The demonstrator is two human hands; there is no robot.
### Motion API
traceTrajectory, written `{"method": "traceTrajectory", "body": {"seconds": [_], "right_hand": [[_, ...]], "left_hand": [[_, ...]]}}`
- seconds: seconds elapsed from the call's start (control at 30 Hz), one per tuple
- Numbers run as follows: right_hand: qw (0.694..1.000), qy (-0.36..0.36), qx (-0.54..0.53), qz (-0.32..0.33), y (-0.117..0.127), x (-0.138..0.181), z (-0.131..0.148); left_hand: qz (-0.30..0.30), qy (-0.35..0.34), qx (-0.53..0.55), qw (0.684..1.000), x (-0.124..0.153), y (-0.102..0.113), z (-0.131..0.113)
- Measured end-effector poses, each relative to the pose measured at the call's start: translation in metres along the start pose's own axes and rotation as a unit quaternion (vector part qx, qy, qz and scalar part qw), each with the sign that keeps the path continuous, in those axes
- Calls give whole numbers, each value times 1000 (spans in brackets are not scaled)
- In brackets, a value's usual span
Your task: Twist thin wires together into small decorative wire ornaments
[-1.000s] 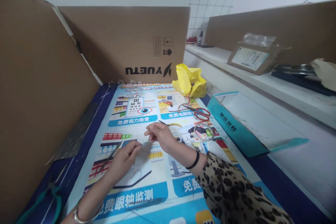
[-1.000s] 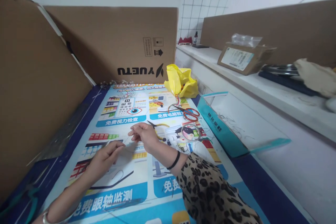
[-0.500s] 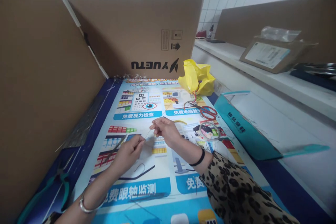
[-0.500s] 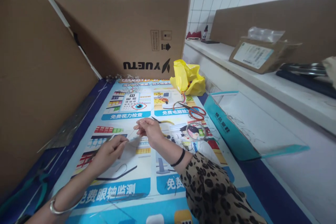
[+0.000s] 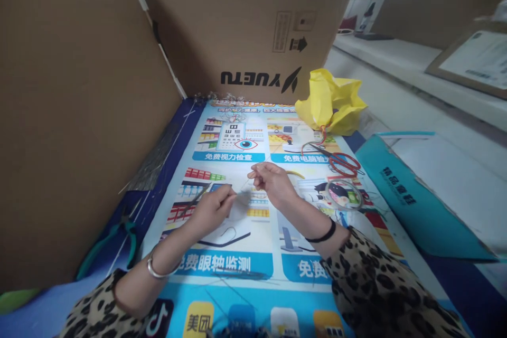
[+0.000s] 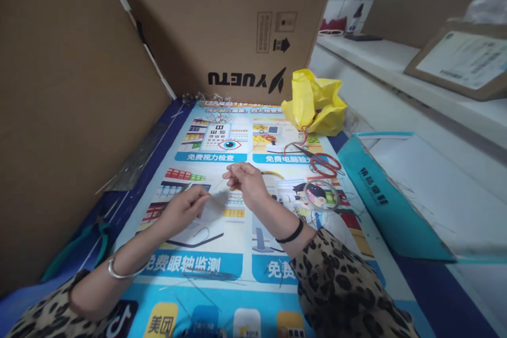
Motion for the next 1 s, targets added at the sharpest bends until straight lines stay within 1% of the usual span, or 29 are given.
{"method": "traceTrajectory", "body": {"seconds": [0.1,0.23,0.3,0.43,0.5,0.57,0.67,0.77,0.83,0.9,0.97,1.0], "right_hand": [[1000,5,-9,9,-1,1,0],[1000,13,0,5,0,-1,2],[1000,24,-2,-14,4,-4,6],[995,48,-11,-82,18,-13,16],[995,41,5,-90,22,-16,15],[996,24,25,-78,23,-19,9],[995,5,62,-73,24,-23,-2],[995,-6,74,-60,25,-26,-8],[996,-2,79,-47,25,-25,-9],[995,2,91,-39,24,-24,-8],[994,5,106,-37,24,-23,-9],[993,6,112,-38,24,-23,-9]], "left_hand": [[-6,-18,8,1000,1,2,-4],[-1,-4,4,1000,1,1,-3],[7,0,-5,1000,1,1,0],[24,6,-34,999,-2,5,12],[34,11,-39,999,-2,9,15],[39,12,-48,998,-2,13,15],[26,9,-81,996,-4,25,14],[16,26,-126,992,-8,47,25],[-22,35,-167,985,-11,74,41],[-94,81,-214,969,-13,106,65],[-149,162,-280,934,-12,135,94],[-158,204,-306,916,-11,145,108]]}}
Point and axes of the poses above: each hand's wrist, its own x-axis away from the middle knuckle, its own y-axis out of the back of the hand, z = x × y, the point moved 5 cm from there along -x, towards the middle knuckle, and after that the axes turned 7 degrees about -z, right-handed, at the moved point
